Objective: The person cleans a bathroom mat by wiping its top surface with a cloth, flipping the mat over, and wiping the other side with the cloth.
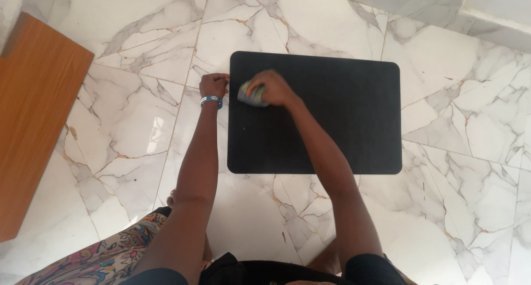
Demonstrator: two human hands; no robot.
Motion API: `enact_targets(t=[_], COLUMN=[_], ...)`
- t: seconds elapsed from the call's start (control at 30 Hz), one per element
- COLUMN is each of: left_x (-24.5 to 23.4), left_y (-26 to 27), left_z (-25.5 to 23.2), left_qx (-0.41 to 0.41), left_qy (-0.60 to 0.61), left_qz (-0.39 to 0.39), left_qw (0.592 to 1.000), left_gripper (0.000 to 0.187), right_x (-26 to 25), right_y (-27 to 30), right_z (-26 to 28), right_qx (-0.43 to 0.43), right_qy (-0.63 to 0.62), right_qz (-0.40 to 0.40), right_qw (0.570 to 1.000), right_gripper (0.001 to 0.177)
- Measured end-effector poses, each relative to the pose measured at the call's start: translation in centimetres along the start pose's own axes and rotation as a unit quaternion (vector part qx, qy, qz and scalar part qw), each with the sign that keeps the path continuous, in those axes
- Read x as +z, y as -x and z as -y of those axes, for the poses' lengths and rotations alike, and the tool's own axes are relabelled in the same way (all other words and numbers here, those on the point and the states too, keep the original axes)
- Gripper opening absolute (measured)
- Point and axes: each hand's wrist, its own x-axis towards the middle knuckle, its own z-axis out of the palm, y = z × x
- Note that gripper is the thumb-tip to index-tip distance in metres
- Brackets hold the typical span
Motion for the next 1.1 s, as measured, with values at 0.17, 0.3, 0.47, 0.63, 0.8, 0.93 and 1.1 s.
enact_targets(t=[0.17,0.3,0.47,0.63,0.8,0.93,1.1], left_x=[0.2,0.3,0.3,0.2,-0.1,0.2,0.4], left_y=[0.0,-0.4,-0.7,-0.4,-1.0,-1.1,-1.6], left_z=[0.6,0.1,1.0,0.8,0.9,1.6,1.7], left_qx=[0.036,0.017,0.021,0.033,0.020,0.041,0.044], left_qy=[-0.007,-0.014,0.013,-0.011,0.007,-0.004,0.012], left_qz=[-0.008,-0.007,0.003,-0.005,0.021,0.028,0.024], left_qw=[0.999,1.000,1.000,0.999,1.000,0.999,0.999], left_gripper=[0.021,0.023,0.021,0.022,0.021,0.022,0.019], right_x=[-1.8,1.3,0.2,2.2,3.9,1.5,4.0], right_y=[-1.0,0.2,0.2,-0.6,0.4,-0.9,-1.4], right_z=[2.3,4.7,2.6,4.1,4.0,2.9,3.7], right_qx=[0.293,0.163,0.161,0.189,0.011,0.206,0.179], right_qy=[0.176,0.221,-0.129,0.141,0.045,-0.023,0.144], right_qz=[-0.238,-0.207,-0.050,-0.233,-0.009,-0.054,-0.155], right_qw=[0.909,0.939,0.977,0.943,0.999,0.977,0.961], right_gripper=[0.029,0.030,0.048,0.028,0.036,0.044,0.030])
